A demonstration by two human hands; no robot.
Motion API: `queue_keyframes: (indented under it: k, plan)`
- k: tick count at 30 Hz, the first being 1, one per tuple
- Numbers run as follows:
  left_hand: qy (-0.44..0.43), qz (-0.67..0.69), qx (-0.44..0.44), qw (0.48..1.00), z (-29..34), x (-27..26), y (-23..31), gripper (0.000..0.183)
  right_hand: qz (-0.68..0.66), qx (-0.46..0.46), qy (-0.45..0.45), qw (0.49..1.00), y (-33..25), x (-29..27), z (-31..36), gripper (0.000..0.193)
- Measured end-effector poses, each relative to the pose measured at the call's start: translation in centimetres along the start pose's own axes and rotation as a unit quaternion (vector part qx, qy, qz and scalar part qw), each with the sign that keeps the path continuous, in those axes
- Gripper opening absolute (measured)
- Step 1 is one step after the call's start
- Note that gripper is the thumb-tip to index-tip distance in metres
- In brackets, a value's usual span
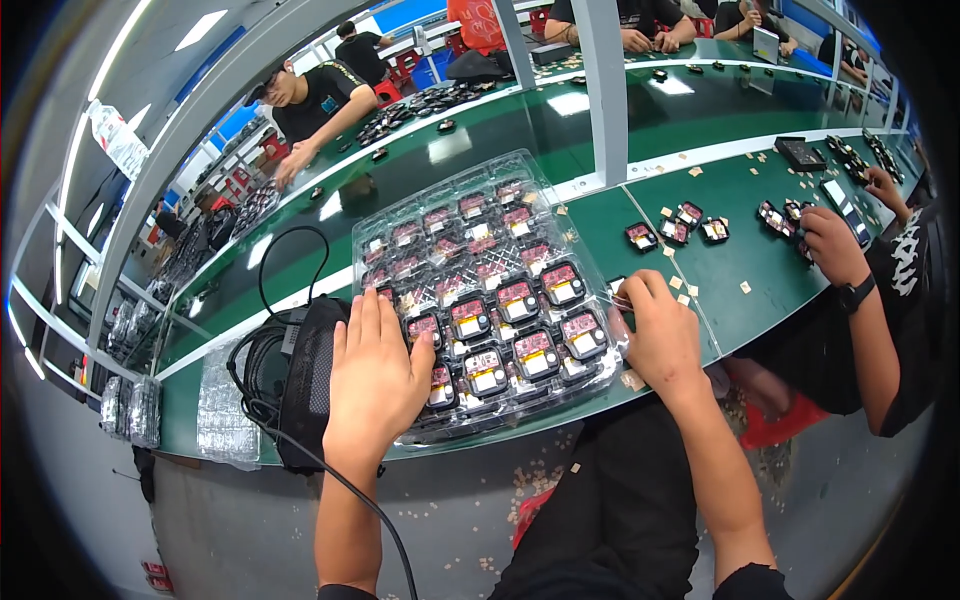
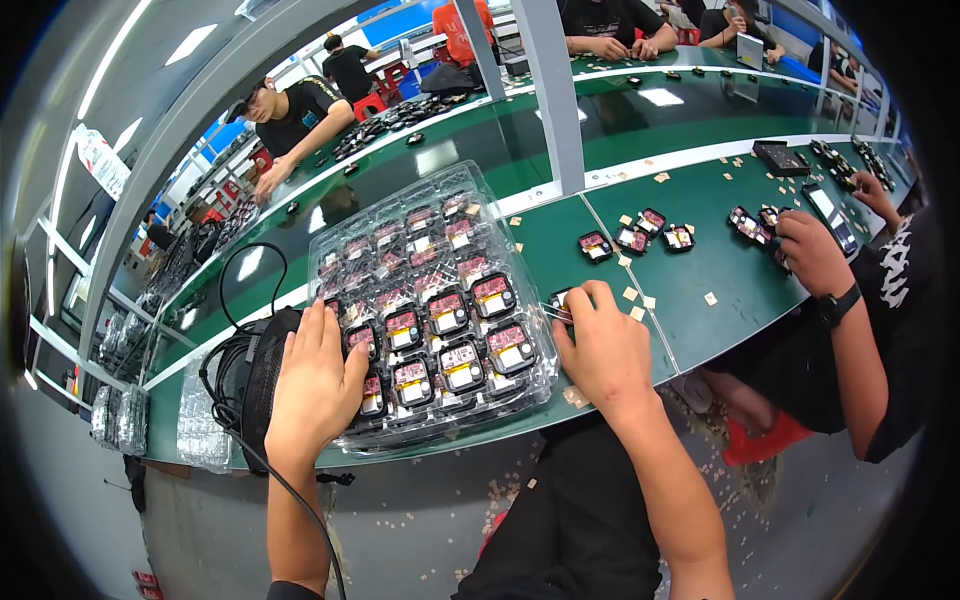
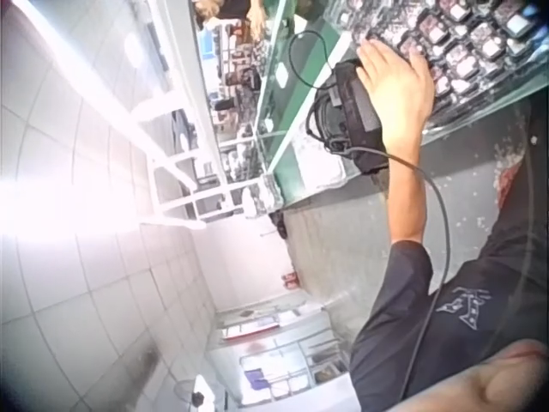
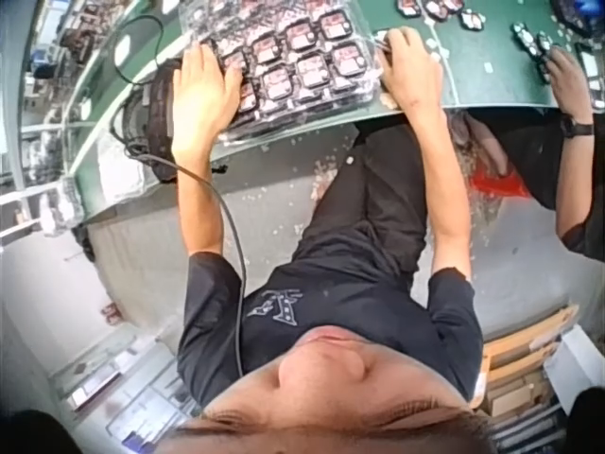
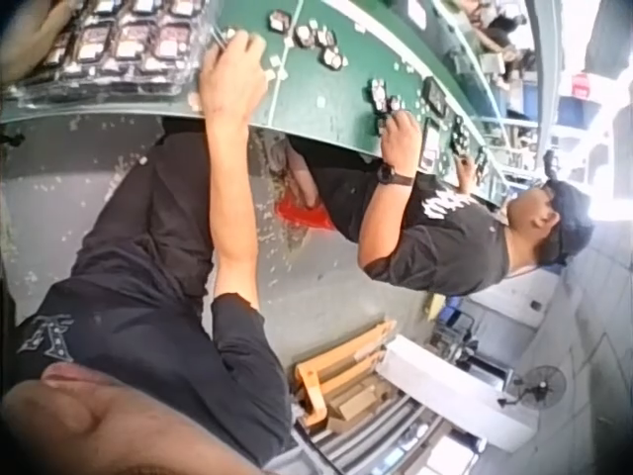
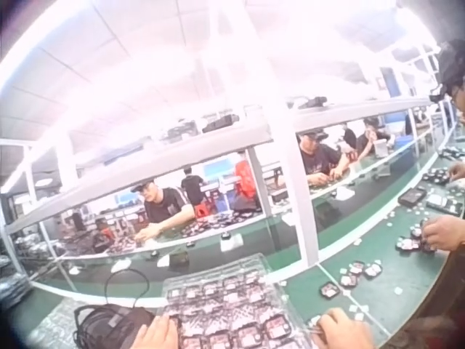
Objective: Assembling and inspecting internal components of smartwatches on a factory assembly line using tweezers.
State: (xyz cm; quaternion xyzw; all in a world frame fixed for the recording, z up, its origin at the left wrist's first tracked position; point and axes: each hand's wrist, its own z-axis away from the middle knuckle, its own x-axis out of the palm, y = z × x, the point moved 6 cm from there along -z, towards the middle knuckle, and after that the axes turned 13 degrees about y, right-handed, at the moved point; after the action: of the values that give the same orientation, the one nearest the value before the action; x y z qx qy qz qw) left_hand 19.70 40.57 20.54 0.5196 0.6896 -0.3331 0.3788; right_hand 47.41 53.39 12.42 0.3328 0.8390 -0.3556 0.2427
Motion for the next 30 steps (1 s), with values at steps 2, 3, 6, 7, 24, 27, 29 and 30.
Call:
queue_keyframes:
  k: [2, 3, 6, 7, 24, 27, 29, 30]
  plan:
    - [-0.017, -0.010, -0.008, 1.000, 0.2, 0.2, -0.2, 0.070, 0.002, 0.001, 0.004, 1.000, -0.1, -0.2, -0.1, 0.021]
    - [-0.045, 0.008, -0.027, 0.999, 0.3, 0.3, -0.5, 0.071, -0.004, 0.002, -0.003, 1.000, -0.3, -0.2, -0.1, 0.022]
    - [-0.058, 0.047, -0.047, 0.996, 0.6, 0.2, -1.1, 0.074, -0.022, 0.006, -0.006, 1.000, -0.1, -0.2, 0.0, 0.023]
    - [-0.057, 0.046, -0.047, 0.996, 0.6, 0.1, -0.9, 0.074, -0.033, 0.009, -0.002, 0.999, 0.0, -0.2, 0.0, 0.025]
    - [-0.085, 0.838, -0.320, 0.433, 15.0, 1.9, 13.4, 0.066, -0.440, 0.028, -0.096, 0.892, -4.6, -9.9, 9.3, 0.068]
    - [-0.111, 0.851, -0.302, 0.415, 16.0, 4.1, 13.9, 0.075, -0.463, 0.033, -0.132, 0.876, -5.3, -9.2, 10.8, 0.066]
    - [-0.127, 0.860, -0.265, 0.417, 16.9, 5.5, 13.8, 0.074, -0.452, 0.027, -0.149, 0.879, -5.3, -7.6, 12.0, 0.064]
    - [-0.124, 0.859, -0.270, 0.417, 17.3, 5.8, 13.6, 0.074, -0.445, 0.010, -0.154, 0.882, -5.6, -7.3, 12.4, 0.061]
